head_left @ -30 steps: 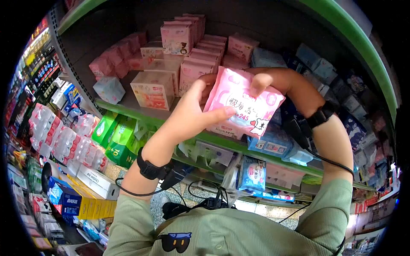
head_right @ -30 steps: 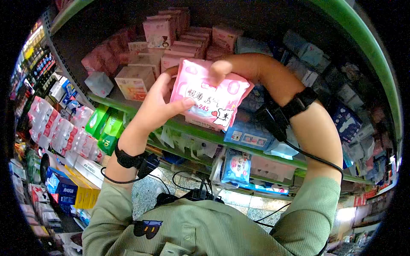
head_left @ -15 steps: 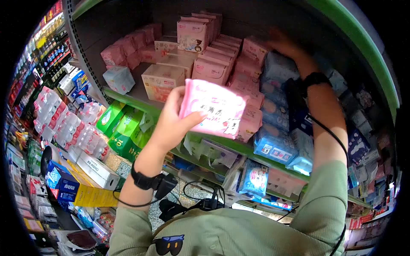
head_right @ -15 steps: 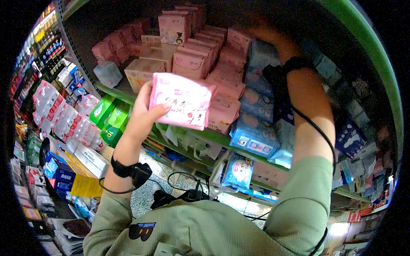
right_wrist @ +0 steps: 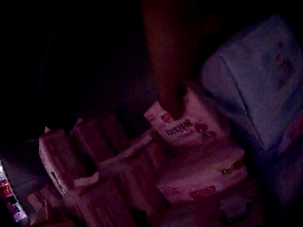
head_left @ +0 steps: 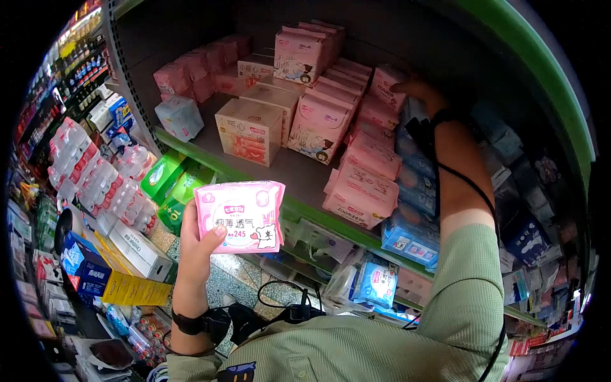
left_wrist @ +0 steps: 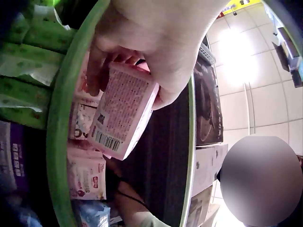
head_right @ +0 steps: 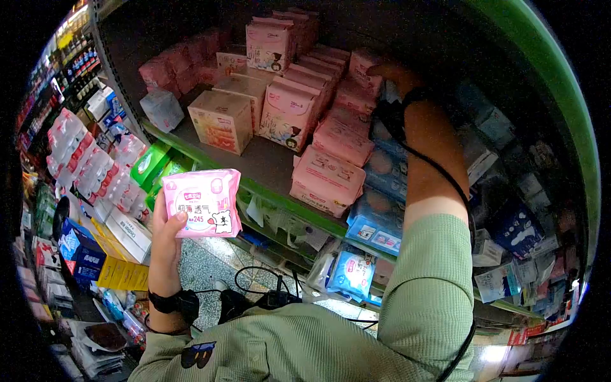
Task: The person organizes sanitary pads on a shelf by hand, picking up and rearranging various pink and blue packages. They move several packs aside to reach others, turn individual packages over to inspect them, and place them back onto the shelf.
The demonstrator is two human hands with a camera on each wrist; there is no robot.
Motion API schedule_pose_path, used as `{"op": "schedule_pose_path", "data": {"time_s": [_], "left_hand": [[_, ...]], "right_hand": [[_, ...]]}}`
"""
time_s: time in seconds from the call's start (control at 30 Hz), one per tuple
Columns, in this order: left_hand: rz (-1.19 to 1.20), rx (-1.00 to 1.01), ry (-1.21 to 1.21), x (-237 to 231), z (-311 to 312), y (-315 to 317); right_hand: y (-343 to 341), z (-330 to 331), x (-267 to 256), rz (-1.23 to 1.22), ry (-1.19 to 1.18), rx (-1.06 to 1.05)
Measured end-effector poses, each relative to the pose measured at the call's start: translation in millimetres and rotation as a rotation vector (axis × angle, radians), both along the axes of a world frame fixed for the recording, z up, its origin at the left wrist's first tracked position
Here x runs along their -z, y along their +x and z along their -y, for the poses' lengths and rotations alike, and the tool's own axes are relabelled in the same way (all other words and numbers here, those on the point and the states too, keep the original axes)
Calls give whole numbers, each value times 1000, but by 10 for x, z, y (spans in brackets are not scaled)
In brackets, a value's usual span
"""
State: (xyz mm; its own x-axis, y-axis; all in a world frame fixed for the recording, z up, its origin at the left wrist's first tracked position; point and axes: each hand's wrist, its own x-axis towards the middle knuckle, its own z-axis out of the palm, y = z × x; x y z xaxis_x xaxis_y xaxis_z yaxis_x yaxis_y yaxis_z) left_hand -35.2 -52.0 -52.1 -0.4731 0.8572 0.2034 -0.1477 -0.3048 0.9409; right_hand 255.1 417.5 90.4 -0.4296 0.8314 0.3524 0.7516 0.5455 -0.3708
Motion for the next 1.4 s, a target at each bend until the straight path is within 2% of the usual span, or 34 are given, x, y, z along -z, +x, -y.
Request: {"op": "schedule_pose_path", "data": {"time_s": [0.1,0.17,0.27,0.3,0.4,0.5,0.57,0.63,0.73,0.8,0.87,1.07,1.23,1.27,1.4], "left_hand": [[23,3,3,28,19,-30],[25,8,4,38,9,-57],[38,14,8,55,-23,-78],[44,16,10,57,-34,-80],[100,44,15,42,-62,-67],[150,50,55,24,-119,3],[169,72,72,27,-164,48],[153,97,82,2,-207,119],[146,144,90,-61,-267,256],[131,182,102,-120,-343,346],[68,250,131,-197,-478,382],[-4,350,164,-428,-806,697],[57,368,106,-365,-965,798],[53,366,100,-357,-971,791],[36,345,115,-314,-1004,777]], "right_hand": [[-70,202,-97,41,-44,105],[67,-157,24,-140,-28,3],[133,63,-212,-297,-163,-139],[128,308,-370,-330,-236,-185],[145,852,-638,-221,-195,-128],[248,1337,-707,-211,-138,-123],[308,1810,-629,-262,-78,-108],[337,2366,-474,-419,-122,-233],[429,2991,-302,-446,-292,-397],[486,3209,-71,-409,-234,-390],[580,3295,91,-391,-154,-420],[827,3360,479,-913,-414,-190],[868,3358,607,-978,-617,-152],[990,3257,738,-994,-604,-99],[1035,3165,764,-952,-597,-178]]}}
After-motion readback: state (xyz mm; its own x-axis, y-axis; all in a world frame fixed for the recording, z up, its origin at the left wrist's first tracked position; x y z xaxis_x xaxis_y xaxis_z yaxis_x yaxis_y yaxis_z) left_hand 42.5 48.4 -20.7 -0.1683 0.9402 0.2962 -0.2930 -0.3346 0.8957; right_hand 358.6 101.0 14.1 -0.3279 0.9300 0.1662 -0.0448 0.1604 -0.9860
